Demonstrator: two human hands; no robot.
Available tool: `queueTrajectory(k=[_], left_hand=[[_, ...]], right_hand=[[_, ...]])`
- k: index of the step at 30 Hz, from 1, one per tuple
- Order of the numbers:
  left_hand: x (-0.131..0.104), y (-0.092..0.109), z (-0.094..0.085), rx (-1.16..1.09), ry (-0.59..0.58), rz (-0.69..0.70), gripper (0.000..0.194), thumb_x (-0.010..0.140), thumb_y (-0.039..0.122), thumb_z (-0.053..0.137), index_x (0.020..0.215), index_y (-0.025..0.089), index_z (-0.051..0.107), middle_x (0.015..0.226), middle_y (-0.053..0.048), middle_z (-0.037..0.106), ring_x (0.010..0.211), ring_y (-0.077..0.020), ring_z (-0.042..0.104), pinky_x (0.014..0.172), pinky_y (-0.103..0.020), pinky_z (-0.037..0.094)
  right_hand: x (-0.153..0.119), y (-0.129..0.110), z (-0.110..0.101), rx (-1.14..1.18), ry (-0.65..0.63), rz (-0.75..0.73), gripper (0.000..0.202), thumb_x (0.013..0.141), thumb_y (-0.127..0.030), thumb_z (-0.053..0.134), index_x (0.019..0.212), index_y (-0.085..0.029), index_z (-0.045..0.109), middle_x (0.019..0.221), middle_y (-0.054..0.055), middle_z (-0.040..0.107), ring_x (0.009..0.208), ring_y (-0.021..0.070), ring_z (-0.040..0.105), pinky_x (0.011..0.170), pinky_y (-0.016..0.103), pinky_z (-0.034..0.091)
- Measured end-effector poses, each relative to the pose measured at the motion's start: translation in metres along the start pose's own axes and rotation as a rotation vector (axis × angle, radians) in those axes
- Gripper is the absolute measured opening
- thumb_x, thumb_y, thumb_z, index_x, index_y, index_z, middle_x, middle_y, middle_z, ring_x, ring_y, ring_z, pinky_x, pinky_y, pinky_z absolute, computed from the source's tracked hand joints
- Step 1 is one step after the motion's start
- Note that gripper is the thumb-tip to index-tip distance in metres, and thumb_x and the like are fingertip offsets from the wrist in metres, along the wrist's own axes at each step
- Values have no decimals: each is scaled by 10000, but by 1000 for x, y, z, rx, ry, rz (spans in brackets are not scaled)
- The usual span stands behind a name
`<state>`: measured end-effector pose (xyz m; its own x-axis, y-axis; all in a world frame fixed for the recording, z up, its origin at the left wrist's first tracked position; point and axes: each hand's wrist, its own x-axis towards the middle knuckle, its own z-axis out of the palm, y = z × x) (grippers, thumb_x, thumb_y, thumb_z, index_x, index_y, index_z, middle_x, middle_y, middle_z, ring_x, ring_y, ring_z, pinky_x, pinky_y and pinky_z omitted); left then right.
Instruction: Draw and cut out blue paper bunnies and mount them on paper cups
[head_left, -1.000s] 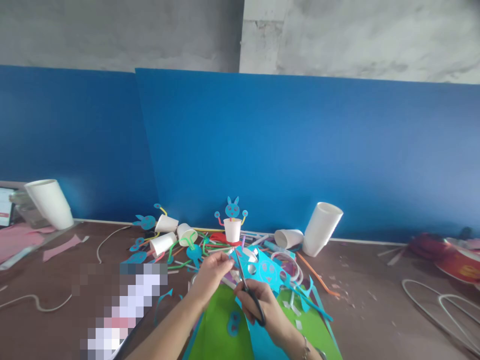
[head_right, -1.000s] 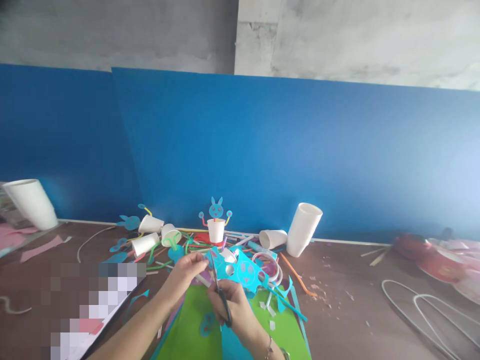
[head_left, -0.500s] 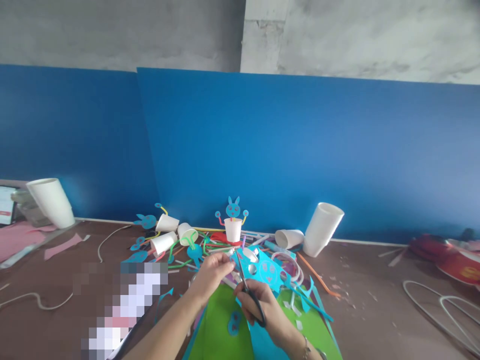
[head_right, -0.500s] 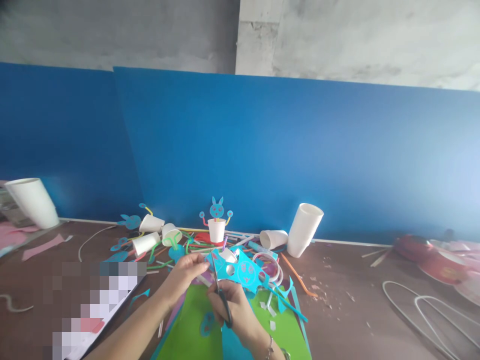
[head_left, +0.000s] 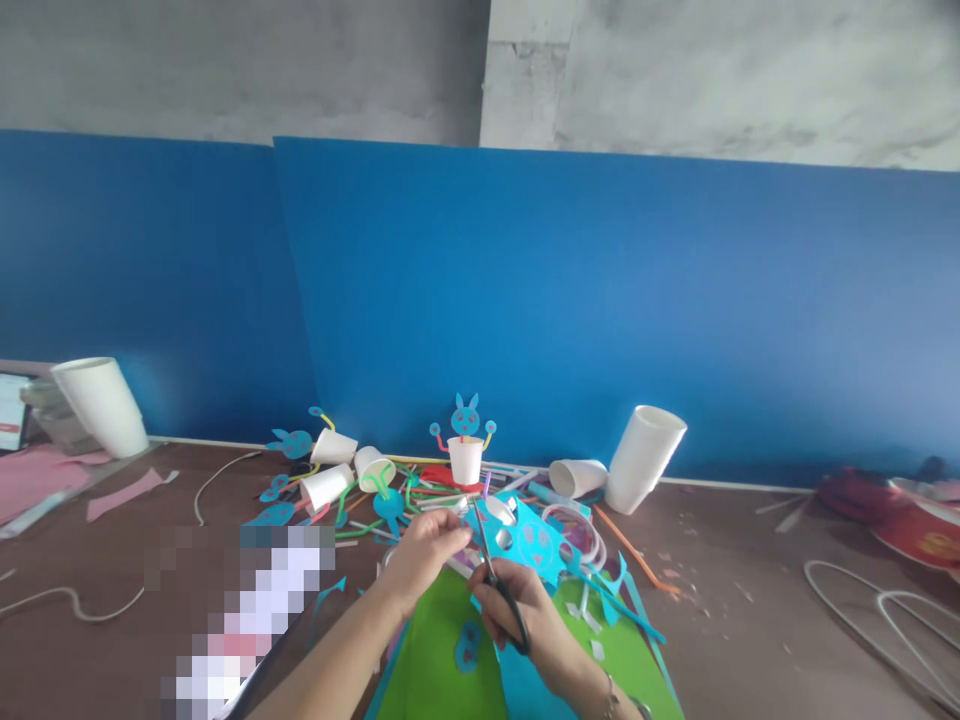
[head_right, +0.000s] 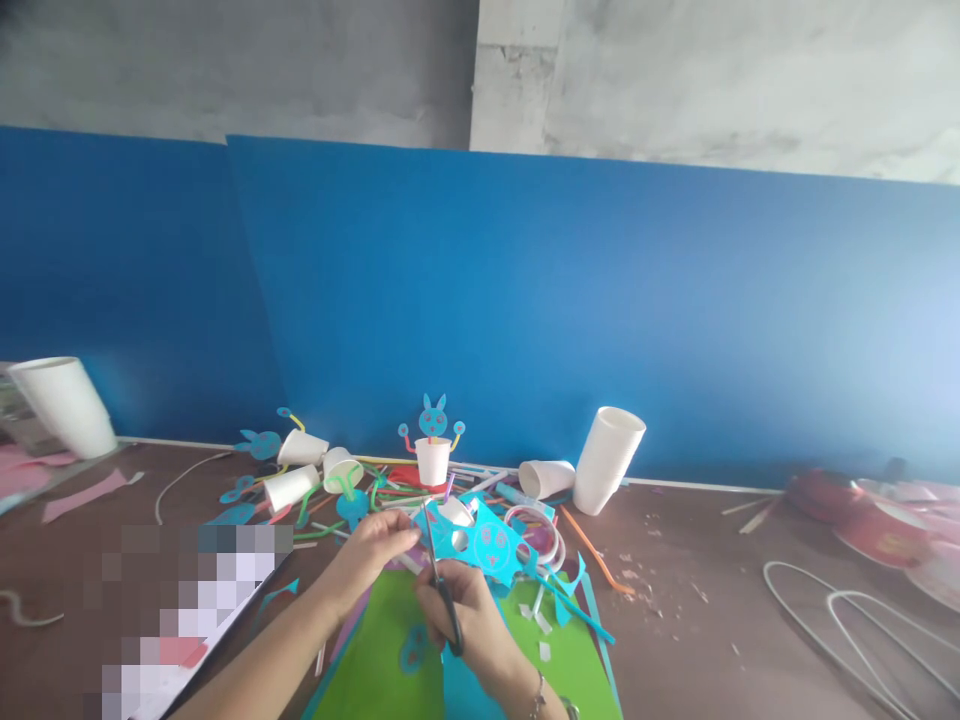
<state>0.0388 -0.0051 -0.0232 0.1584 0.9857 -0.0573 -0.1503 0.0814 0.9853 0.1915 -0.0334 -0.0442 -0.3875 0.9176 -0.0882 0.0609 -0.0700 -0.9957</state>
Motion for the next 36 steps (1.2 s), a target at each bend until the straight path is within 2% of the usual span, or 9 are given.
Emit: queueTrajectory(k=[5, 10, 16, 19, 30, 36], left_hand=[[0, 1, 1, 2, -17, -5, 228, 606, 350, 676, 575, 178, 529, 507, 51, 502, 505, -100, 422, 535, -232, 294], [0, 0, -1, 9, -20, 0, 218, 615, 334, 674, 576, 178, 527, 503, 55, 492, 500, -96, 406, 532, -231, 287], [4, -7, -4, -8, -51, 6, 196, 639, 323, 676, 629, 161, 566, 585, 17, 576, 569, -123, 484, 584, -245, 333], [4, -8, -5, 5, -47, 8, 190, 643, 318, 670, 632, 161, 564, 581, 24, 562, 563, -118, 474, 577, -242, 325], [2, 1, -9, 72, -61, -15, 200, 632, 330, 655, 633, 161, 548, 555, 52, 494, 530, -92, 399, 546, -228, 296], [-1, 7, -9, 63, -65, -29, 192, 600, 321, 670, 622, 160, 567, 585, 30, 533, 580, -109, 451, 590, -235, 336]], right_hand=[[1, 1, -1, 28, -16, 24, 312, 690, -457, 658, 738, -167, 554, 408, -76, 458, 377, 73, 386, 390, 191, 242], [1, 1, -1, -10, -2, -2, 283, 732, -439, 625, 699, -169, 545, 377, -88, 421, 354, 58, 325, 387, 194, 233], [0, 1, 0, -8, 6, 3, 277, 733, -428, 636, 710, -168, 543, 367, -101, 391, 341, 54, 316, 370, 191, 211], [0, -1, 0, -2, 4, -5, 279, 739, -426, 636, 692, -170, 534, 365, -102, 385, 338, 49, 309, 368, 190, 205], [3, 5, -2, -10, -3, 6, 274, 717, -420, 632, 709, -156, 560, 357, -108, 380, 322, 45, 305, 343, 183, 202], [3, 7, -3, -23, -17, -7, 242, 726, -387, 633, 691, -156, 569, 359, -106, 379, 320, 44, 307, 342, 182, 211]])
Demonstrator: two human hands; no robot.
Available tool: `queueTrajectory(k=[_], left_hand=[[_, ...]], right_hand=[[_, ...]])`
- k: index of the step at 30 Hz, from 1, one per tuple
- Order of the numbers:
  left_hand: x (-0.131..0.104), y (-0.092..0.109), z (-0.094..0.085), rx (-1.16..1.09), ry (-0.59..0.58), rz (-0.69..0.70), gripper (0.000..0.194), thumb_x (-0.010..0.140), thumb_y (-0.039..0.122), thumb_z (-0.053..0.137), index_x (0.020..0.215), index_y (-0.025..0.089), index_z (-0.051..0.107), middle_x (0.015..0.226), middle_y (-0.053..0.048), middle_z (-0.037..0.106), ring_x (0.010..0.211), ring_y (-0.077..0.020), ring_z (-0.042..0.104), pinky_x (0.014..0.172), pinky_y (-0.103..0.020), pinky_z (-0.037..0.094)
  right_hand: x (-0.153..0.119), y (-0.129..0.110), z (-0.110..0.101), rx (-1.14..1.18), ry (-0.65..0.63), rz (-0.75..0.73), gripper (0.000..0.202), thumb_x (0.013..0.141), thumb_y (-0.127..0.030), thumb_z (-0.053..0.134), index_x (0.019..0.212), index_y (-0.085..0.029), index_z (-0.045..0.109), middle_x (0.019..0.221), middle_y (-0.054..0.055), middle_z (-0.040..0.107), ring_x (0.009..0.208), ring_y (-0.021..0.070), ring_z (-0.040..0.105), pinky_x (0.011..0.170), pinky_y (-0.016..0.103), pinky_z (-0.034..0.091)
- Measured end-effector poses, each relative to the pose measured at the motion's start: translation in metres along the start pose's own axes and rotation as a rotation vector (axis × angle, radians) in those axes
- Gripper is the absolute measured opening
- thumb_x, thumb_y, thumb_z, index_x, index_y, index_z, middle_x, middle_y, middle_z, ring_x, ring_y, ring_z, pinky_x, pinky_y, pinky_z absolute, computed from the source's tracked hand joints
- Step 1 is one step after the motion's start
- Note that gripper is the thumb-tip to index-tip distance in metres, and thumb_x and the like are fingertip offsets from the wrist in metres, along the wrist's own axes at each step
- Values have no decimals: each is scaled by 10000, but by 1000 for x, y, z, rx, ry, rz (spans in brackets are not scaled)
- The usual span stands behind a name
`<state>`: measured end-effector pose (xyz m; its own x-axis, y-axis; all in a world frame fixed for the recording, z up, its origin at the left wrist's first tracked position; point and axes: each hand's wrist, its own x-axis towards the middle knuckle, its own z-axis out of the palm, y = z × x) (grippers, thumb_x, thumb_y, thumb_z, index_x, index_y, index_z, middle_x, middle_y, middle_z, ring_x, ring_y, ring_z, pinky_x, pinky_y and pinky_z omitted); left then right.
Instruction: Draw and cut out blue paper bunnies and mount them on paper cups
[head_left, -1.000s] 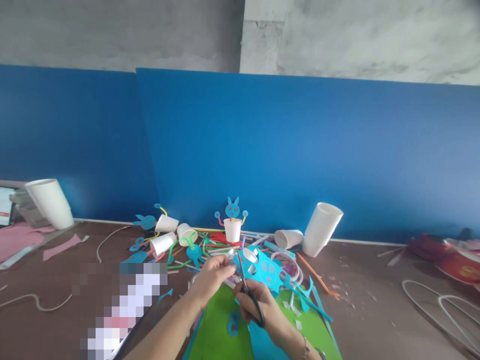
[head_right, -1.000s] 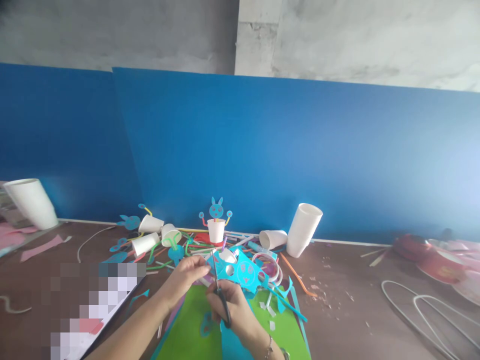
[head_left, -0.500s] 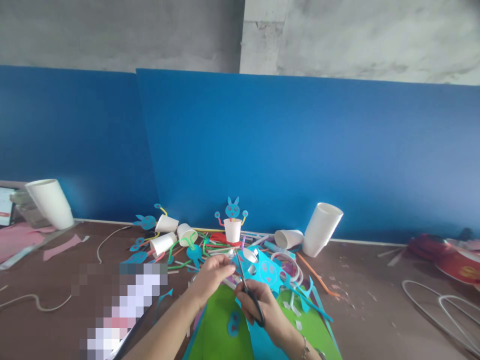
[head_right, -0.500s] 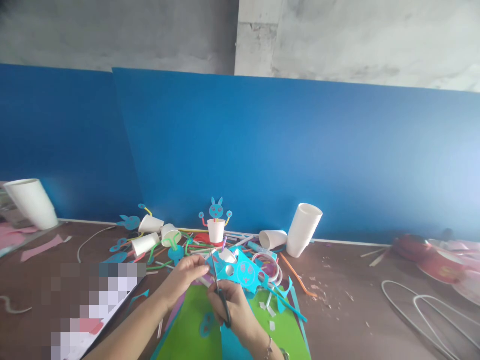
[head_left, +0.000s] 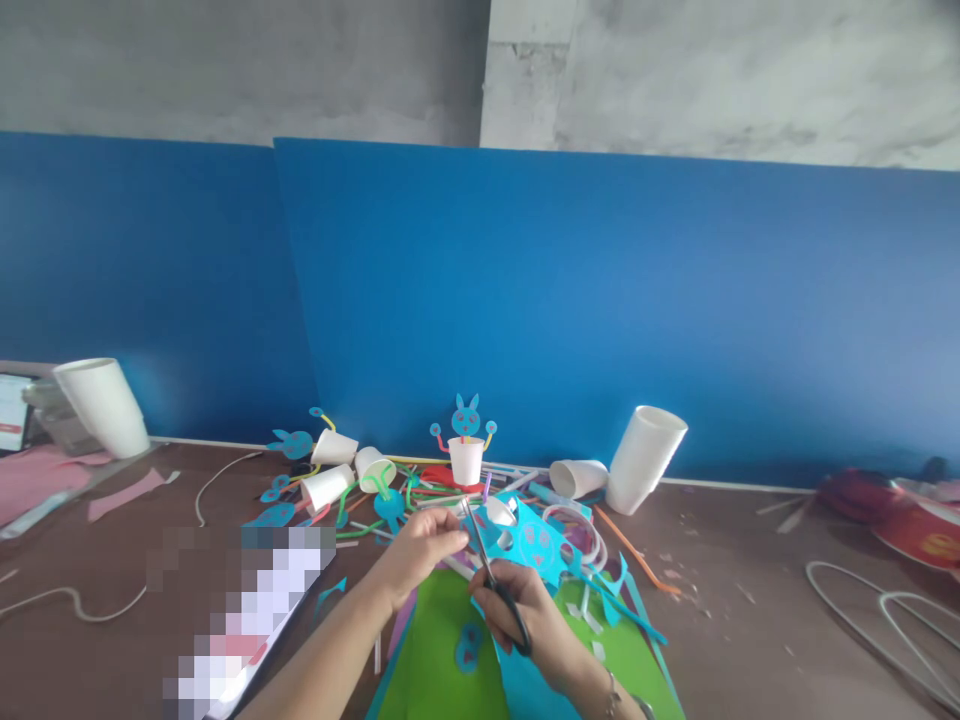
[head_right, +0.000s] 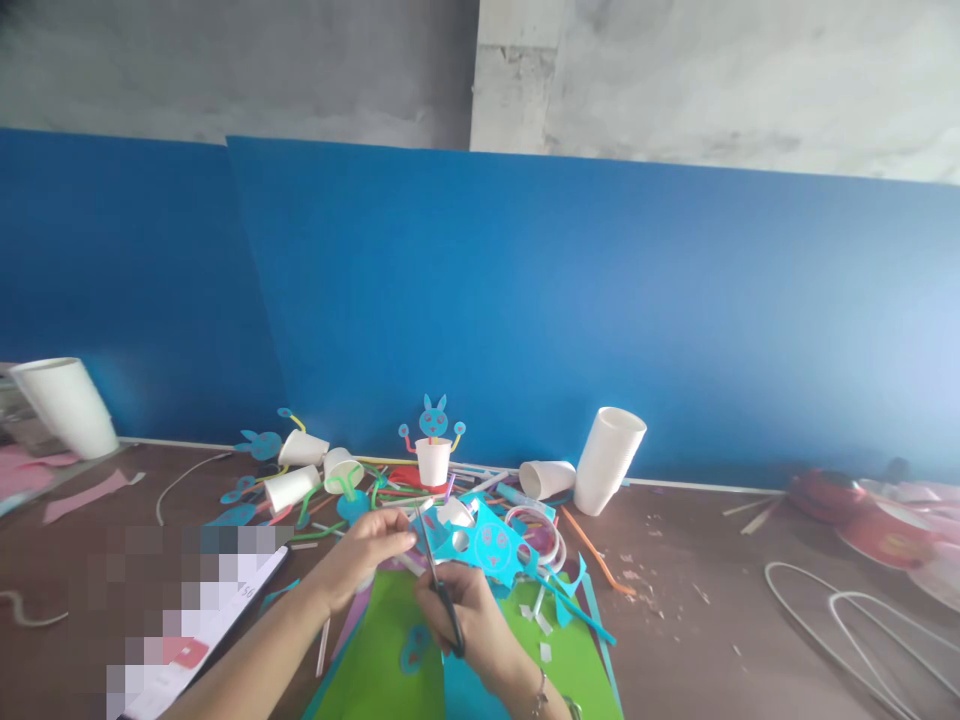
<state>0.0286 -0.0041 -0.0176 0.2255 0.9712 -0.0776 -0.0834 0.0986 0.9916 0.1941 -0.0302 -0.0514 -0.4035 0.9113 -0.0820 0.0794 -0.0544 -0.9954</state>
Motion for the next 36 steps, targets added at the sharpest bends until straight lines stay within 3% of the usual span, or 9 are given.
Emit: queueTrajectory(k=[19, 36], left_hand=[[3, -4, -13, 70, -53, -24, 189, 616, 299, 684, 655, 162, 562, 610, 44, 492, 567, -96, 452, 565, -228, 355], [1, 0, -6, 13, -77, -8, 200, 585, 309, 695, 617, 161, 564, 596, 32, 532, 586, -110, 441, 619, -246, 335]], right_hand=[[1, 3, -3, -21, -54, 7, 258, 739, -392, 645, 696, -146, 578, 346, -111, 380, 303, 41, 299, 324, 174, 220], [1, 2, -4, 32, -74, 14, 296, 687, -413, 680, 741, -137, 587, 366, -90, 450, 316, 46, 343, 327, 169, 207]])
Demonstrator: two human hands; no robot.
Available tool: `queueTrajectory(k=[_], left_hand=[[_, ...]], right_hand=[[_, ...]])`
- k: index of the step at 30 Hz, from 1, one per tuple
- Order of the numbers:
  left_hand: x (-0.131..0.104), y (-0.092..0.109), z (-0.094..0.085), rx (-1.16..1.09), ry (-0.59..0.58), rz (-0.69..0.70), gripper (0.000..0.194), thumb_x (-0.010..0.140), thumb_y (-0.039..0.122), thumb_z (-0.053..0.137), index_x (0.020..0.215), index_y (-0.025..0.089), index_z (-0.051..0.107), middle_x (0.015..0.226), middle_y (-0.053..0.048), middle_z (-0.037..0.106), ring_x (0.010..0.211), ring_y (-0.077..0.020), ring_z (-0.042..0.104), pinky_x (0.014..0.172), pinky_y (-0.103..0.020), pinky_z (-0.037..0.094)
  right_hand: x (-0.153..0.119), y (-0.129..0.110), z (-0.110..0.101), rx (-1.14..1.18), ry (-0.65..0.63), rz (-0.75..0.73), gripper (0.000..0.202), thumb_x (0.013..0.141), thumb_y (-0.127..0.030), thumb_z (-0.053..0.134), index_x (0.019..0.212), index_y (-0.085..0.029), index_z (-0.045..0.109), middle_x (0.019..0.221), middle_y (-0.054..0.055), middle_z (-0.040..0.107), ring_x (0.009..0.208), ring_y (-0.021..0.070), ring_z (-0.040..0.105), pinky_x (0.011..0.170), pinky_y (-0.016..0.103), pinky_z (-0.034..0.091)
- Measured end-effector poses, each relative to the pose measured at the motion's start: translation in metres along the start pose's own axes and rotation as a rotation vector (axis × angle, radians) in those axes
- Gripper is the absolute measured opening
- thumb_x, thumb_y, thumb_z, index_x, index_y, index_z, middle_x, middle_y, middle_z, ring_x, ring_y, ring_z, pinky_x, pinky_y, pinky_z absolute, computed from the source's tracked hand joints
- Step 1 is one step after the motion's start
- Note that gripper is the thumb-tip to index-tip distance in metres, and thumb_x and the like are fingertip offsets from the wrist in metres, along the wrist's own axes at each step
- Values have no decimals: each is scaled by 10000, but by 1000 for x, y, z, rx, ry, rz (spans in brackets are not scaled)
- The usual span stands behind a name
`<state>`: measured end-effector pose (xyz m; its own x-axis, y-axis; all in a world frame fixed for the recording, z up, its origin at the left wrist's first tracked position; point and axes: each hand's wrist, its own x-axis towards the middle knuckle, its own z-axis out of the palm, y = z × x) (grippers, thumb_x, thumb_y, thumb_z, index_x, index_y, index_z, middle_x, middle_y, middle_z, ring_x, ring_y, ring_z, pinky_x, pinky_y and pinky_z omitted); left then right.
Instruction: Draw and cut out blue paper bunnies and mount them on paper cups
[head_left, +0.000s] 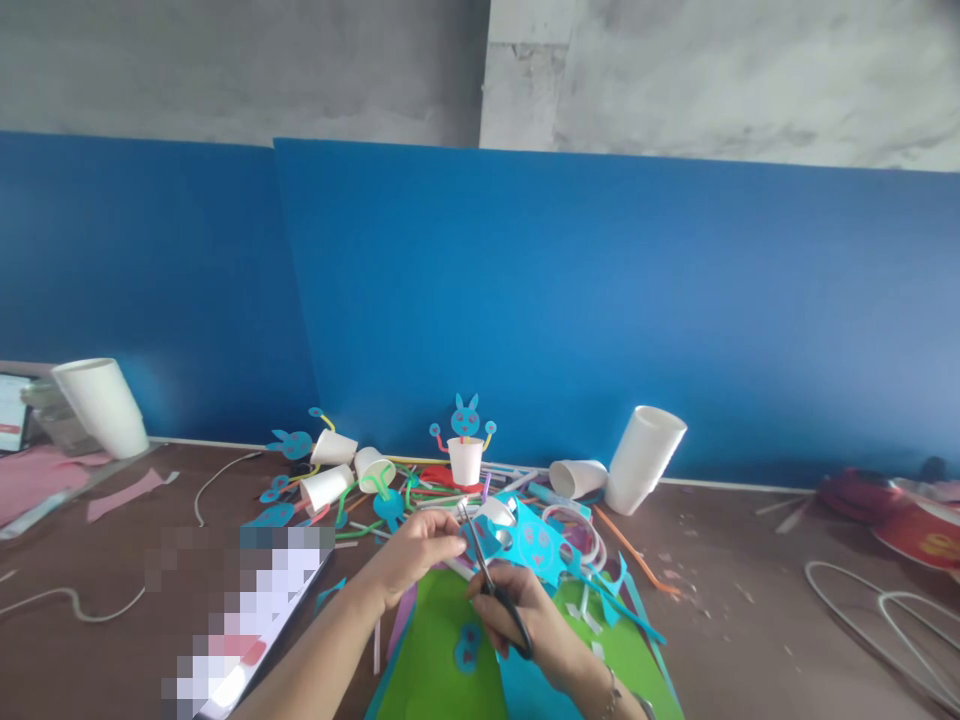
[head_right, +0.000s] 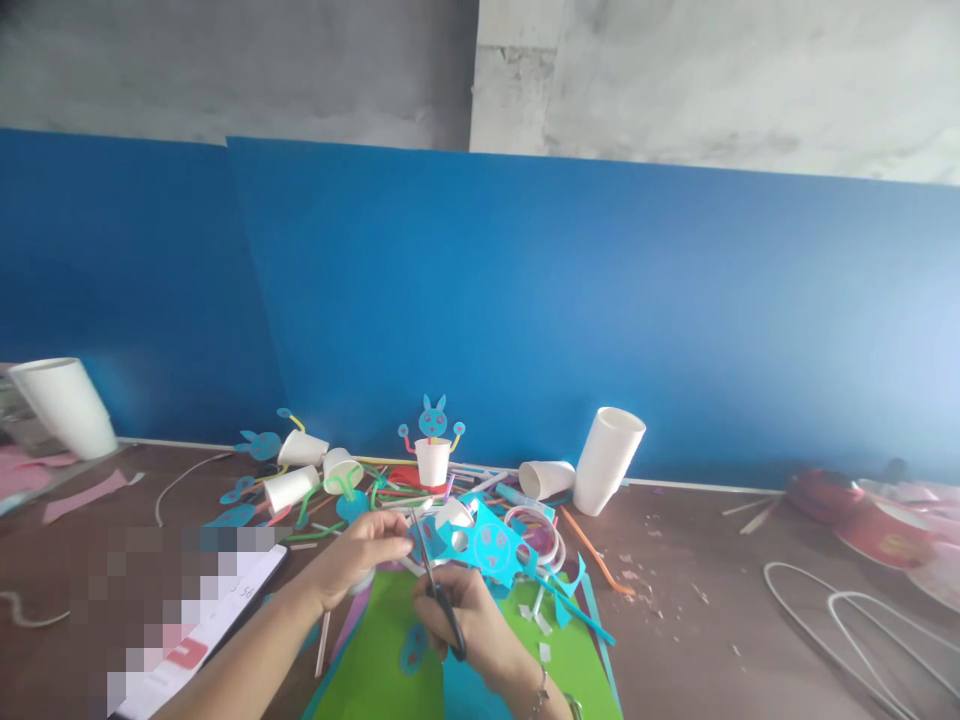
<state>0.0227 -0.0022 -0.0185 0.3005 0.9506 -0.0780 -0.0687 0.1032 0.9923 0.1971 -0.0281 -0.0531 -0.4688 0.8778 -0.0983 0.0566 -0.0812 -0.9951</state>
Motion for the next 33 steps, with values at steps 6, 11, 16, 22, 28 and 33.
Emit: queueTrajectory(k=[6, 11, 16, 22, 28, 33], left_hand=[[0, 1, 0, 6, 7, -7, 188, 583, 302, 688, 614, 163, 565, 603, 29, 527, 589, -112, 440, 622, -249, 329], [-1, 2, -1, 8, -2, 5, 192, 587, 308, 686, 621, 160, 569, 615, 25, 528, 597, -114, 445, 628, -251, 332], [0, 1, -2, 29, 3, -8, 194, 590, 304, 688, 637, 160, 568, 630, 26, 526, 608, -117, 454, 631, -256, 335], [0, -2, -5, 40, -28, -23, 207, 597, 308, 700, 660, 161, 569, 657, 16, 530, 624, -119, 470, 645, -267, 354], [-2, 2, -6, 52, -33, -38, 196, 585, 302, 696, 640, 168, 562, 639, 26, 510, 608, -111, 452, 636, -259, 349], [-2, 5, -9, 81, -58, -35, 176, 576, 290, 693, 612, 172, 567, 591, 37, 484, 585, -106, 435, 605, -247, 329]], right_hand=[[0, 0, 1, -12, 16, -9, 287, 690, -412, 679, 718, -148, 572, 356, -108, 404, 313, 44, 329, 324, 169, 216], [-1, 0, 2, -22, 27, -13, 269, 707, -401, 664, 709, -149, 570, 357, -109, 398, 312, 41, 322, 325, 169, 209], [-2, -2, 1, -35, 8, -14, 252, 716, -385, 654, 700, -147, 571, 352, -112, 386, 310, 39, 304, 329, 173, 206], [-1, -5, 1, -59, -1, 4, 266, 723, -397, 656, 686, -144, 580, 354, -110, 376, 310, 38, 304, 332, 176, 217], [-2, -2, -2, -103, -15, 4, 238, 756, -368, 634, 692, -143, 592, 370, -106, 380, 313, 34, 304, 322, 165, 215], [-3, -5, -3, -146, -37, 21, 221, 766, -351, 623, 688, -145, 600, 365, -100, 389, 311, 33, 303, 326, 165, 210]])
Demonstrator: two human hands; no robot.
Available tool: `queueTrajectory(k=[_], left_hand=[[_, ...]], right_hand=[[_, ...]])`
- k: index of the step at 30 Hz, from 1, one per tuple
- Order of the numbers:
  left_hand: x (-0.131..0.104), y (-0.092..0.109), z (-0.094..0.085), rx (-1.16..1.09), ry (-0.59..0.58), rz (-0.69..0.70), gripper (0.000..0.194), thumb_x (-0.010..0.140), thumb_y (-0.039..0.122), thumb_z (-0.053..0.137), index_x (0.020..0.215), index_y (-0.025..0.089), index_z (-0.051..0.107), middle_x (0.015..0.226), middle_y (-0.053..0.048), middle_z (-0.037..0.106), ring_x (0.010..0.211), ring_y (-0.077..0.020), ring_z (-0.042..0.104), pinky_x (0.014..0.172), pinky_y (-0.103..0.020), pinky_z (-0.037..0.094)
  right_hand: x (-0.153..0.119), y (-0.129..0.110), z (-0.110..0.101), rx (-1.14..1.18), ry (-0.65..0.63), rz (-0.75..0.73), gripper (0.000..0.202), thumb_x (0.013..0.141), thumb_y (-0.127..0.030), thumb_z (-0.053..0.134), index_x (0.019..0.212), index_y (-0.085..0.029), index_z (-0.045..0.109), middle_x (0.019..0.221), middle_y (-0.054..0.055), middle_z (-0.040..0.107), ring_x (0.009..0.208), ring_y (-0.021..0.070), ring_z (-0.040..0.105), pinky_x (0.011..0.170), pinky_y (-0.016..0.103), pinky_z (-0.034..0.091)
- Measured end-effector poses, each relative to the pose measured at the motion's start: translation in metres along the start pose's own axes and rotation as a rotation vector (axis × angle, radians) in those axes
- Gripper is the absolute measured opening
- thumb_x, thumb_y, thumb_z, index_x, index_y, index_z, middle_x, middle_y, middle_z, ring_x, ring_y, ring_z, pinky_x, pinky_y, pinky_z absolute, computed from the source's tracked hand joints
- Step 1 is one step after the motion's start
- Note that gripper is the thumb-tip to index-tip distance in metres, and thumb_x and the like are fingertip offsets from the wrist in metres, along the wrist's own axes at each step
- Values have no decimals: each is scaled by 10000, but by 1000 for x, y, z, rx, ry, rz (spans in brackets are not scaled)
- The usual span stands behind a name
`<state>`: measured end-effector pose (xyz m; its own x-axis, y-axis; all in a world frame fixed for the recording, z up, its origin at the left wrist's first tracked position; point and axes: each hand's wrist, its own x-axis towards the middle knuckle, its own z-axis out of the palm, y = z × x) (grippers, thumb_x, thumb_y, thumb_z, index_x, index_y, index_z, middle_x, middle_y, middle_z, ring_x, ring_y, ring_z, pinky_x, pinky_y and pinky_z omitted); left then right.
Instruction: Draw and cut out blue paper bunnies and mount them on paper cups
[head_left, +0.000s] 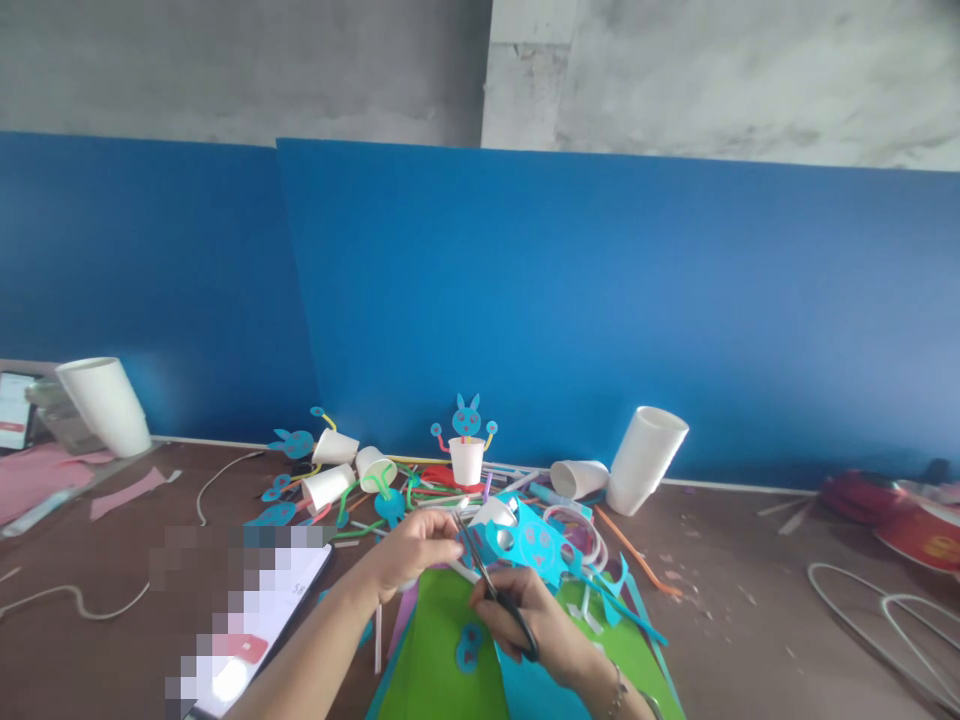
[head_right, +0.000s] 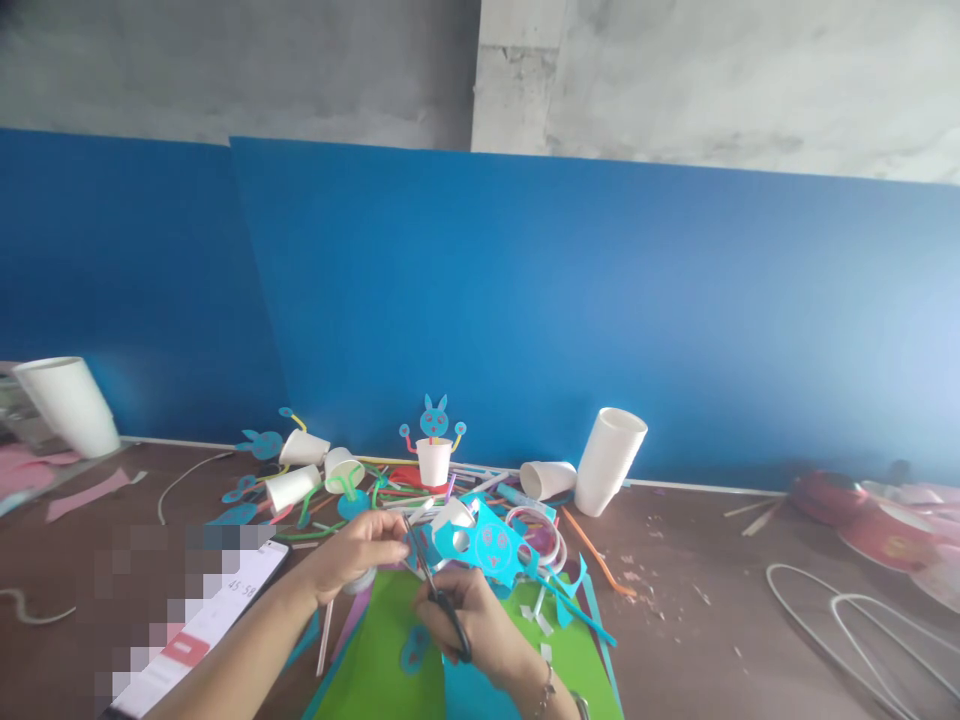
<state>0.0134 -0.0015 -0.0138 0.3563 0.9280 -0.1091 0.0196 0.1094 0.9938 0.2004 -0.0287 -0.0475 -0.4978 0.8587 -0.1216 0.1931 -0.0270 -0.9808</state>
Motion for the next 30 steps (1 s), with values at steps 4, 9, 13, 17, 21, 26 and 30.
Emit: queueTrajectory(k=[4, 9, 13, 17, 21, 26, 30], left_hand=[[1, -1, -1, -5, 0, -25, 191, 566, 294, 701, 633, 169, 572, 605, 39, 491, 594, -104, 450, 611, -238, 346], [-2, 3, -2, 2, -22, -31, 180, 565, 299, 690, 636, 167, 592, 634, 20, 536, 622, -113, 473, 630, -241, 359], [-6, 9, -3, 43, -42, -40, 158, 570, 296, 684, 638, 171, 615, 643, 5, 575, 643, -132, 506, 662, -256, 365], [-5, 6, -6, 52, -47, -59, 156, 558, 284, 692, 641, 172, 620, 635, 5, 581, 635, -135, 506, 660, -264, 363], [-3, 1, -12, 77, -81, -62, 141, 564, 267, 688, 669, 176, 664, 656, -5, 614, 652, -143, 519, 675, -275, 378], [-4, 0, -14, 76, -114, -81, 144, 569, 270, 703, 684, 186, 681, 670, -3, 640, 657, -146, 529, 703, -279, 387], [-4, -2, -16, 98, -118, -93, 145, 579, 272, 692, 697, 189, 680, 663, 12, 632, 643, -130, 523, 681, -257, 380]], right_hand=[[0, -3, 0, -10, -8, 14, 205, 757, -337, 616, 686, -146, 595, 352, -102, 383, 305, 37, 304, 327, 167, 209], [-2, -3, -1, -12, -35, 8, 174, 758, -312, 599, 710, -145, 605, 347, -104, 385, 304, 39, 301, 327, 167, 215], [-4, -5, -2, -17, -55, 9, 169, 749, -308, 609, 705, -145, 607, 351, -101, 395, 306, 40, 304, 326, 168, 210], [-4, -2, -4, -23, -79, 8, 154, 751, -296, 607, 709, -148, 605, 353, -97, 417, 303, 41, 309, 328, 168, 215], [-4, 2, -7, -24, -116, 2, 119, 752, -263, 603, 717, -150, 609, 365, -96, 434, 306, 41, 322, 331, 164, 228], [-3, 4, -9, -56, -142, 11, 101, 760, -225, 586, 707, -147, 624, 368, -95, 434, 305, 39, 327, 327, 158, 242], [-2, 7, -12, -94, -130, 49, 95, 750, -218, 594, 702, -145, 632, 367, -93, 439, 305, 43, 348, 319, 155, 245]])
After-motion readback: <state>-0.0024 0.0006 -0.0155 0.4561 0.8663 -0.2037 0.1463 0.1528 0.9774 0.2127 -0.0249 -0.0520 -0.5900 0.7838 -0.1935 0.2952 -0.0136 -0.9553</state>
